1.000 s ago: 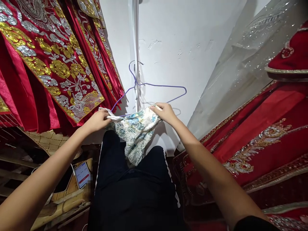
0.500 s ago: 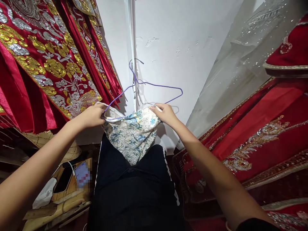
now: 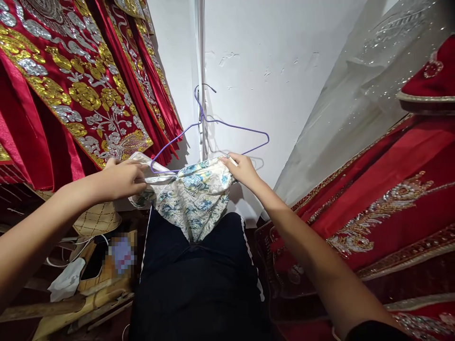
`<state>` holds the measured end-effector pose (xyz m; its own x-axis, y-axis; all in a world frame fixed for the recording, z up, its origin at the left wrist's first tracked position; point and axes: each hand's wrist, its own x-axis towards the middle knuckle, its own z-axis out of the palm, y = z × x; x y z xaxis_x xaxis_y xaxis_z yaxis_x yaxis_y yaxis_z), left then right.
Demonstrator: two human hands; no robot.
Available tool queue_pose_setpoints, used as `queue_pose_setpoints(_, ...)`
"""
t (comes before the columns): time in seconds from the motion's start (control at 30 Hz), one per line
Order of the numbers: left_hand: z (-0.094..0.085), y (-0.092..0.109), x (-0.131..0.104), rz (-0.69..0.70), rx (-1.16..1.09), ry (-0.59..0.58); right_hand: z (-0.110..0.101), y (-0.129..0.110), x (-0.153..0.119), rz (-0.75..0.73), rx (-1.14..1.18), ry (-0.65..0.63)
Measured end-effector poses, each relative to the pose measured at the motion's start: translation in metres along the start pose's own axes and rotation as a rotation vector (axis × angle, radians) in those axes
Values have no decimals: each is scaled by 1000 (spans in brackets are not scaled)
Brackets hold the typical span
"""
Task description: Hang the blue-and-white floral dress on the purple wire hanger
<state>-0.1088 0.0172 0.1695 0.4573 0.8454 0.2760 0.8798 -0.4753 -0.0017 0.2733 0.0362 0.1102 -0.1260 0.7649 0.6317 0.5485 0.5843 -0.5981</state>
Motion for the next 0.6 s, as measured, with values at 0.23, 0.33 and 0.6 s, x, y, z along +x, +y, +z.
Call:
queue_pose_setpoints(0.23,-6,5,40,156,-67,196,6,-10,-6,58,159,-101)
queue_pose_setpoints(0.33,-3,25,62,156,-221,358,12,-23,-11,65,212,-148)
queue_pose_setpoints(0.6,20,33,78,91,-430,686,-3,-37,-36,30,56,-44)
